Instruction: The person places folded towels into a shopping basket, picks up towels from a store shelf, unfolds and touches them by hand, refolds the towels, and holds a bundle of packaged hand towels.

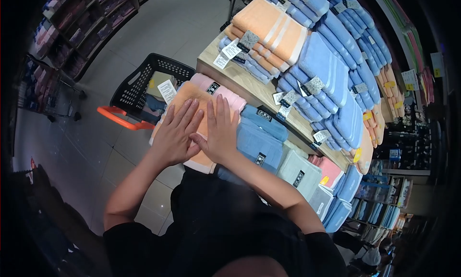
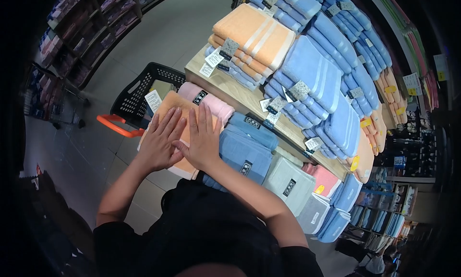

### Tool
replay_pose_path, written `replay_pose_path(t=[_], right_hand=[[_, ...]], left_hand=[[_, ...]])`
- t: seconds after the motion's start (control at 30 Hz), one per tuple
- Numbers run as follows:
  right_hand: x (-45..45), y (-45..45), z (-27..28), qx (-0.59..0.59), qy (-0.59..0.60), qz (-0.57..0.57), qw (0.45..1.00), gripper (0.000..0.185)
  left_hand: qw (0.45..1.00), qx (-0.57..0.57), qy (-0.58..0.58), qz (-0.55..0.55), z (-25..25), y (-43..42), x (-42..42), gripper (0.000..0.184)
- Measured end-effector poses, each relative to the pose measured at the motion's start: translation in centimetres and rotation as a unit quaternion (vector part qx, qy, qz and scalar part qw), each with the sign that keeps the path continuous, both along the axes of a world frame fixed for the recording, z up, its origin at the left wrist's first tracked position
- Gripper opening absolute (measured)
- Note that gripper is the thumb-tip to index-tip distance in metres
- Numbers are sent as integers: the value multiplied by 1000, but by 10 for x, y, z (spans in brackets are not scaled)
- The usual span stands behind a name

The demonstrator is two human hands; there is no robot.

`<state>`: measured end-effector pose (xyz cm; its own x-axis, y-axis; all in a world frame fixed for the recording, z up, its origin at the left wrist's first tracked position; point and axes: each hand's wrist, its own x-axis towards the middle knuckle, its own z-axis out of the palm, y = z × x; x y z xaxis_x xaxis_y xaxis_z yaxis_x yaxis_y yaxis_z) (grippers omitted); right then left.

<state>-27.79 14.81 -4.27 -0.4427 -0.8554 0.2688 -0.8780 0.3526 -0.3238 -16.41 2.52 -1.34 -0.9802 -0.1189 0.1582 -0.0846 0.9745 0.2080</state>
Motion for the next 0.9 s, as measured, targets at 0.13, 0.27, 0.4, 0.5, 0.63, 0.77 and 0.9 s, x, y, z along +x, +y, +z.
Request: replay_pose_path(t=[0.13, 0.27, 0.4, 0.5, 0.63, 0.77, 0.9], right_hand=[[6, 17, -6, -25, -33, 2, 999, 90], [14, 31, -5, -10, -54, -17, 998, 87], [11, 32, 26, 69, -79, -46, 993, 84], [5, 23, 68, 92, -55, -58, 993, 85], [10, -7, 93, -37, -77, -36, 996, 89], [22, -33, 47, 6, -79, -51, 996, 91], [19, -8, 13, 34, -48, -46, 997, 87]], left_hand=[[1000, -12, -26, -5, 3, 0, -5, 85], [998, -39, -37, -22, 9, -1, -13, 87], [992, 99, 44, -72, 35, -16, -12, 72], [839, 452, 292, 86, 44, -21, 0, 46], [645, 595, 294, 379, -17, -70, 38, 40], [569, 707, 120, 402, -56, -48, 45, 48], [605, 703, 54, 370, -58, -46, 50, 60]])
